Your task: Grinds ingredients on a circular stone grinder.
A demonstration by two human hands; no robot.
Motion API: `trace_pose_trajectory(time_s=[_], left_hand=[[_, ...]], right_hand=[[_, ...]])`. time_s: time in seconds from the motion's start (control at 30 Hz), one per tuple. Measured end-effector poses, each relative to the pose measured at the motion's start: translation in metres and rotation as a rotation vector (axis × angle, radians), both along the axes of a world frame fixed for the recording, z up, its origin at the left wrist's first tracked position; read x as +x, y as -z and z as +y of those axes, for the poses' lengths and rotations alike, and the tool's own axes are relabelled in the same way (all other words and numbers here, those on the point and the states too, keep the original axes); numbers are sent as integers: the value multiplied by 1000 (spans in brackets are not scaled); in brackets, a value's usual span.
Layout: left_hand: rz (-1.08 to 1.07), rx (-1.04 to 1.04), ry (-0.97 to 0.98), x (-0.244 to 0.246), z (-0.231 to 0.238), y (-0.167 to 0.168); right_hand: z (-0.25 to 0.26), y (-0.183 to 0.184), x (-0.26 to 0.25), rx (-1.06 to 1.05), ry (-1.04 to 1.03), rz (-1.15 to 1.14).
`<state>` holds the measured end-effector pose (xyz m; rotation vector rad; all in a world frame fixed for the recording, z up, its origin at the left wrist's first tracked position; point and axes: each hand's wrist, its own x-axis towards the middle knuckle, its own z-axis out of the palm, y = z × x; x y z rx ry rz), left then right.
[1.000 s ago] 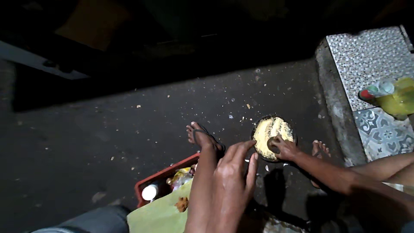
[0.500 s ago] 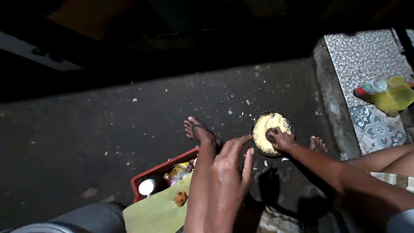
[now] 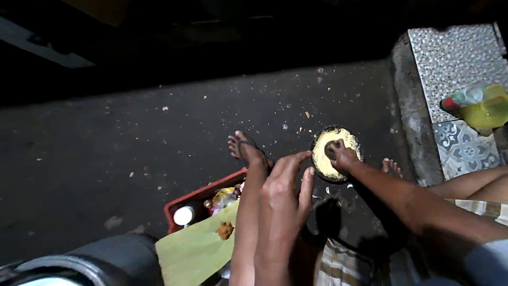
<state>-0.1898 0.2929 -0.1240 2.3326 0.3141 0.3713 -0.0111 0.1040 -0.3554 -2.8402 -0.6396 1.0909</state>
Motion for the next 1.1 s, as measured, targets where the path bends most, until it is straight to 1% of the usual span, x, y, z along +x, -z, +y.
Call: trace_pose_trajectory(time_s=[0.07,0.1,0.13,0.17,0.23,0.27,0.3,0.33,0.4,0.5,0.57,0.6,0.67,0.73,0.8,0.87,0.93,1.03,1.1], left_hand=[[-12,6,2,4,0,-1],[-20,11,0,6,0,-1],[-27,10,-3,6,-2,-1],[-28,9,-4,5,-3,-1],[-15,2,6,2,-4,0],[-11,3,6,1,-4,0],[-11,1,3,1,-4,0],[-11,0,0,0,-4,0],[-17,3,3,1,-3,0],[-21,-6,15,3,-3,-1],[-17,-20,15,3,-3,-3],[-19,-25,16,3,-4,-2],[-20,-20,17,2,-5,-1],[-28,-16,9,2,-3,-4],[-37,-23,6,4,-1,-7],[-49,-31,8,4,1,-8],[-44,-40,3,3,1,-6],[-21,-45,17,1,-2,-1],[-41,-45,21,6,-2,-2]], right_hand=[[9,-4,8,32,143,-12],[13,-10,8,37,214,29],[16,-15,4,22,242,81],[14,-17,-4,-2,191,126],[-1,-14,-27,-45,-52,157],[-9,-12,-30,-49,-138,144],[-14,-11,-27,-44,-165,124],[-16,-11,-19,-41,-142,99],[-6,-14,3,1,42,107],[-1,-17,50,210,408,279],[9,-19,68,307,482,233],[15,-17,68,308,465,172],[19,-11,53,198,353,101],[15,-12,25,66,198,140],[-6,-13,-4,-18,19,145],[-24,-8,-13,-34,-80,102],[-21,-9,0,-18,-48,53],[-11,-4,17,23,80,-14],[-5,-7,18,34,170,17]])
